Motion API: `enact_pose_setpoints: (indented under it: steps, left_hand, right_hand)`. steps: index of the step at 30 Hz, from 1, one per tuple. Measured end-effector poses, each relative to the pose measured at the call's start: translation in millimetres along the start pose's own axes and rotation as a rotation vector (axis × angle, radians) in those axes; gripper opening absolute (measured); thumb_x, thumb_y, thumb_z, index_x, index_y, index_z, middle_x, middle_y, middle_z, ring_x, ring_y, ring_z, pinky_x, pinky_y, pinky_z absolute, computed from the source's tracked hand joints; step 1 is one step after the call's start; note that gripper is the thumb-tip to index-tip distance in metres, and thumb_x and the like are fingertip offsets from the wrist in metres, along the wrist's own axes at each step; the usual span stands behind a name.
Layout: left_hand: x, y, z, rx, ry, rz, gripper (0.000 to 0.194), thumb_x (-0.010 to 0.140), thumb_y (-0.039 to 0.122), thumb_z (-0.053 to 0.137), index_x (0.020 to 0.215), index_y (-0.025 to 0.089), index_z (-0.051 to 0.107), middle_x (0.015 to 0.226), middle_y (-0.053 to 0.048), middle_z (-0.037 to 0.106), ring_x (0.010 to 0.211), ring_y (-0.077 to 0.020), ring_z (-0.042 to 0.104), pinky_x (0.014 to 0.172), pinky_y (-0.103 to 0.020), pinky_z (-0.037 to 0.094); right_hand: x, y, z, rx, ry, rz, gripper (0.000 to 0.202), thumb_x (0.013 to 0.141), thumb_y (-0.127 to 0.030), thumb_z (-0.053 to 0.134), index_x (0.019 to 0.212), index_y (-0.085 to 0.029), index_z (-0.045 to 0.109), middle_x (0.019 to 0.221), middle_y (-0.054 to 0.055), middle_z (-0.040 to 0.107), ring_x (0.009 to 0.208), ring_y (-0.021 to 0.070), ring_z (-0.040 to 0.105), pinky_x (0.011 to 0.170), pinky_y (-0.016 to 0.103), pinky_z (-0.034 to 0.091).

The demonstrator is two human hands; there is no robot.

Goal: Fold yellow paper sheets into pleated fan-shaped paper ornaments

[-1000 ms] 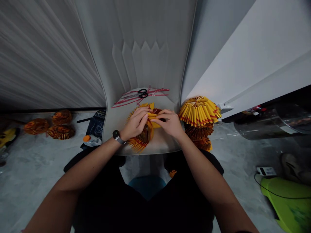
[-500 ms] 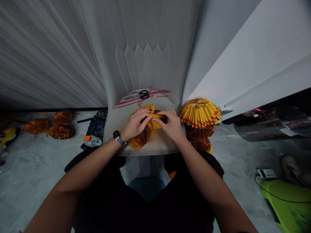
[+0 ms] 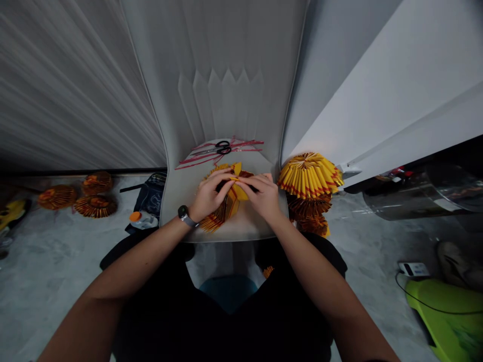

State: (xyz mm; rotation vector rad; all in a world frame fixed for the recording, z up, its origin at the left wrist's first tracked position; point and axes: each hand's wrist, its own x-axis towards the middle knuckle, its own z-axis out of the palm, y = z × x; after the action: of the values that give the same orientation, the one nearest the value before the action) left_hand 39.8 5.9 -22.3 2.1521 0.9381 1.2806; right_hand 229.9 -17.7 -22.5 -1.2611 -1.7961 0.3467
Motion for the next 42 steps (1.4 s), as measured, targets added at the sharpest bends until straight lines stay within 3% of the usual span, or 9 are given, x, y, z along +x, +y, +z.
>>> enact_pose_setpoints:
  steps: [6, 12, 19, 22, 28, 30, 33, 35, 42]
  left_hand:
    - [-1.6, 3.1, 1.5, 0.001, 0.02, -0.014, 0.021, 0.101, 0.03, 0.054, 0.108, 0.019, 0.07, 0.114, -0.011, 0.073, 0.114, -0.0208, 0.068, 0.103, -0.04, 0.054]
    - [-2.7, 2.3, 2.0, -0.006, 0.012, -0.006, 0.021, 0.102, 0.026, 0.052, 0.108, 0.018, 0.071, 0.115, -0.012, 0.073, 0.115, -0.0215, 0.067, 0.103, -0.039, 0.053]
    - [2.4, 4.0, 0.0, -0.079, -0.004, -0.015, 0.021, 0.095, 0.028, 0.065, 0.112, 0.019, 0.072, 0.111, -0.011, 0.076, 0.108, -0.0211, 0.069, 0.099, -0.038, 0.055]
    - [5.7, 4.4, -0.8, -0.163, 0.013, -0.066, 0.016, 0.094, 0.03, 0.067, 0.103, 0.019, 0.075, 0.104, -0.009, 0.077, 0.102, -0.02, 0.071, 0.097, -0.036, 0.056]
    - [6.3, 5.0, -0.5, -0.247, 0.065, -0.22, 0.021, 0.09, 0.037, 0.071, 0.096, 0.018, 0.077, 0.099, -0.008, 0.078, 0.093, -0.0192, 0.073, 0.09, -0.033, 0.058]
    - [5.5, 5.5, -0.4, -0.248, 0.064, -0.246, 0.024, 0.089, 0.039, 0.071, 0.097, 0.017, 0.077, 0.1, -0.008, 0.078, 0.093, -0.0193, 0.073, 0.09, -0.033, 0.058]
    - [4.8, 7.0, -0.8, -0.245, 0.048, -0.268, 0.025, 0.09, 0.04, 0.07, 0.099, 0.017, 0.077, 0.102, -0.009, 0.078, 0.095, -0.0197, 0.074, 0.092, -0.034, 0.058]
    - [5.0, 8.6, -1.5, -0.248, 0.051, -0.278, 0.024, 0.091, 0.039, 0.07, 0.099, 0.017, 0.077, 0.101, -0.009, 0.079, 0.093, -0.019, 0.074, 0.09, -0.033, 0.059]
    - [6.6, 10.4, -6.0, -0.257, 0.029, -0.357, 0.029, 0.087, 0.043, 0.073, 0.097, 0.016, 0.076, 0.1, -0.008, 0.079, 0.088, -0.0186, 0.075, 0.084, -0.03, 0.06]
  right_hand:
    - [3.3, 0.2, -1.7, -0.005, 0.004, 0.009, 0.022, 0.095, -0.044, 0.065, 0.095, -0.027, 0.079, 0.093, 0.003, 0.08, 0.085, 0.02, 0.071, 0.095, 0.04, 0.042]
    - [8.7, 7.5, -15.4, 0.003, -0.121, -0.053, 0.025, 0.086, -0.046, 0.076, 0.102, -0.028, 0.079, 0.099, 0.003, 0.08, 0.091, 0.0211, 0.073, 0.099, 0.041, 0.041]
    - [11.7, 15.9, -12.9, 0.09, -0.075, 0.045, 0.008, 0.084, -0.037, 0.079, 0.085, -0.029, 0.081, 0.087, 0.0, 0.081, 0.08, 0.0201, 0.074, 0.095, 0.041, 0.045]
    - [14.7, 18.0, -11.4, 0.113, -0.092, 0.069, 0.009, 0.083, -0.038, 0.08, 0.084, -0.029, 0.081, 0.086, 0.0, 0.081, 0.079, 0.0205, 0.074, 0.094, 0.041, 0.047]
    - [11.2, -3.1, -27.5, -0.002, -0.029, -0.109, 0.036, 0.084, -0.042, 0.078, 0.116, -0.025, 0.075, 0.112, 0.007, 0.076, 0.105, 0.0249, 0.067, 0.096, 0.043, 0.049]
    - [3.3, -16.1, -33.4, -0.07, -0.012, -0.202, 0.031, 0.089, -0.038, 0.073, 0.117, -0.024, 0.073, 0.111, 0.008, 0.074, 0.103, 0.023, 0.066, 0.095, 0.041, 0.049]
    - [-12.0, -29.1, -32.5, -0.096, -0.253, -0.348, 0.018, 0.098, -0.028, 0.061, 0.11, -0.024, 0.074, 0.093, 0.004, 0.072, 0.087, 0.0163, 0.065, 0.082, 0.031, 0.051]
    - [-20.4, -31.3, -26.2, -0.175, -0.378, -0.408, 0.021, 0.1, -0.025, 0.057, 0.114, -0.025, 0.072, 0.095, 0.003, 0.07, 0.085, 0.0151, 0.064, 0.078, 0.03, 0.051]
    - [-27.3, -28.7, -17.5, -0.337, -0.497, -0.513, 0.026, 0.098, -0.021, 0.058, 0.122, -0.027, 0.068, 0.104, 0.002, 0.07, 0.09, 0.0166, 0.063, 0.081, 0.032, 0.047]
